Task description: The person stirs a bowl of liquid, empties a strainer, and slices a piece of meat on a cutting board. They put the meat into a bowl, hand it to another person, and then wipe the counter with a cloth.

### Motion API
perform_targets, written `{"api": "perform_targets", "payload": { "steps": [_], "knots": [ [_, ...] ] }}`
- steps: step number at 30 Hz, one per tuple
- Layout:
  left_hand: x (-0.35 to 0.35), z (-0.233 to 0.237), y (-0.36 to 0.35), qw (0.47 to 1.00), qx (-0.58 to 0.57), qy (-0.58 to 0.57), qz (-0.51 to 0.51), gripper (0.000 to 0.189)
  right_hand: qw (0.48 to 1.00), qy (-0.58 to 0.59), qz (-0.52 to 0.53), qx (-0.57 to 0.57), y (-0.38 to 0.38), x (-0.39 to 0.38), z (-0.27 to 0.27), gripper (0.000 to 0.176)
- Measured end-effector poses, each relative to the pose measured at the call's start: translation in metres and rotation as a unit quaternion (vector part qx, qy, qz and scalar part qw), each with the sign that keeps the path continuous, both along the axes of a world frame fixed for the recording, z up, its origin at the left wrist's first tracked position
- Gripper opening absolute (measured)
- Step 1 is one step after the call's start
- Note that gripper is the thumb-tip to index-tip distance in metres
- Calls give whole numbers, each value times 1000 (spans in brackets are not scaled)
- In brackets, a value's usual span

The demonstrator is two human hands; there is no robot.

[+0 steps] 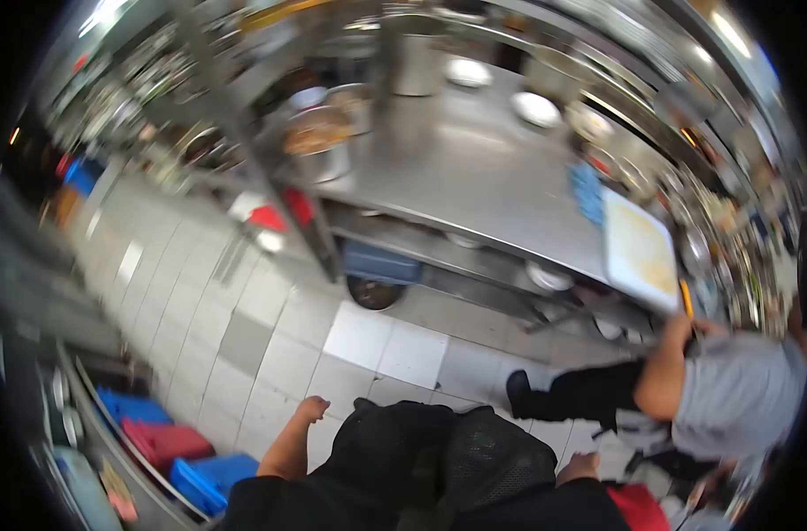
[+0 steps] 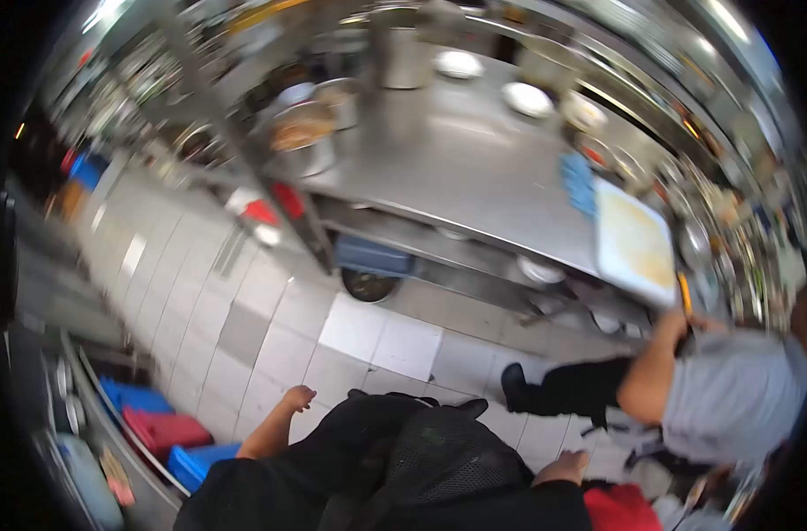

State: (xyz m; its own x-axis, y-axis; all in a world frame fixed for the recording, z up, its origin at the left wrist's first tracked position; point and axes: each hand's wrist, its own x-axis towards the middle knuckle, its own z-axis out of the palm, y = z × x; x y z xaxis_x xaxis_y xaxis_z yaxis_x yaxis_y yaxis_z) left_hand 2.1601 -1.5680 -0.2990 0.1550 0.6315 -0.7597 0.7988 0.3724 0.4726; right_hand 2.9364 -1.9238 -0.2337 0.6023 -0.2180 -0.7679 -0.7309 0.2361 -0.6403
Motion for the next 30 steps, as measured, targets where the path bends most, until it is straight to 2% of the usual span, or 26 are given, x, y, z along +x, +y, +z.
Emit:
{"api": "perform_targets", "payload": {
  "steps": [3,5,6,7,9,11,12,13,15,17,19,21,23,25,26,27,30],
  "knots": [
    [-57,25,-12,990,-65,39,123,41,977,38,190,-92,80,-51,8,49],
    [-87,50,-1,982,-35,29,183,41,924,76,350,-132,146,-92,-5,44],
    [-98,59,12,977,-4,17,211,41,882,87,440,-147,184,-116,-14,42],
    [-111,65,29,973,0,18,228,41,827,90,532,-155,224,-139,-29,39],
    [-140,74,59,964,56,-6,260,43,676,60,723,-130,314,-192,-60,35],
    [-168,70,85,957,77,8,281,43,486,-32,873,-20,404,-247,-93,30],
    [-185,67,99,952,98,17,291,44,470,-22,880,-72,449,-276,-101,31],
    [-203,70,108,948,103,21,301,44,468,-7,874,-131,515,-334,-82,31],
    [-230,73,114,941,100,37,322,43,443,-14,884,-150,618,-439,-62,32],
    [-268,63,101,936,95,62,334,41,402,-27,915,-18,684,-528,-46,35],
    [-298,72,78,919,15,107,380,39,290,-37,949,-118,753,-624,-49,29],
    [-325,69,46,883,-18,106,457,35,148,-75,980,-112,807,-709,-39,29],
    [-343,60,13,817,-59,76,569,34,0,-224,971,-85,853,-782,-50,29],
    [-344,50,-11,689,-83,2,720,34,-59,-193,977,-65,891,-855,-32,31],
    [-345,42,-18,652,-97,-17,752,35,-86,-240,966,-48,905,-889,-17,31],
    [-345,37,-18,646,-118,-26,754,35,-111,-286,951,-31,918,-921,-3,32],
    [-355,17,6,675,-167,-51,717,36,-108,-334,936,16,961,-1002,4,32]
  ]
}}
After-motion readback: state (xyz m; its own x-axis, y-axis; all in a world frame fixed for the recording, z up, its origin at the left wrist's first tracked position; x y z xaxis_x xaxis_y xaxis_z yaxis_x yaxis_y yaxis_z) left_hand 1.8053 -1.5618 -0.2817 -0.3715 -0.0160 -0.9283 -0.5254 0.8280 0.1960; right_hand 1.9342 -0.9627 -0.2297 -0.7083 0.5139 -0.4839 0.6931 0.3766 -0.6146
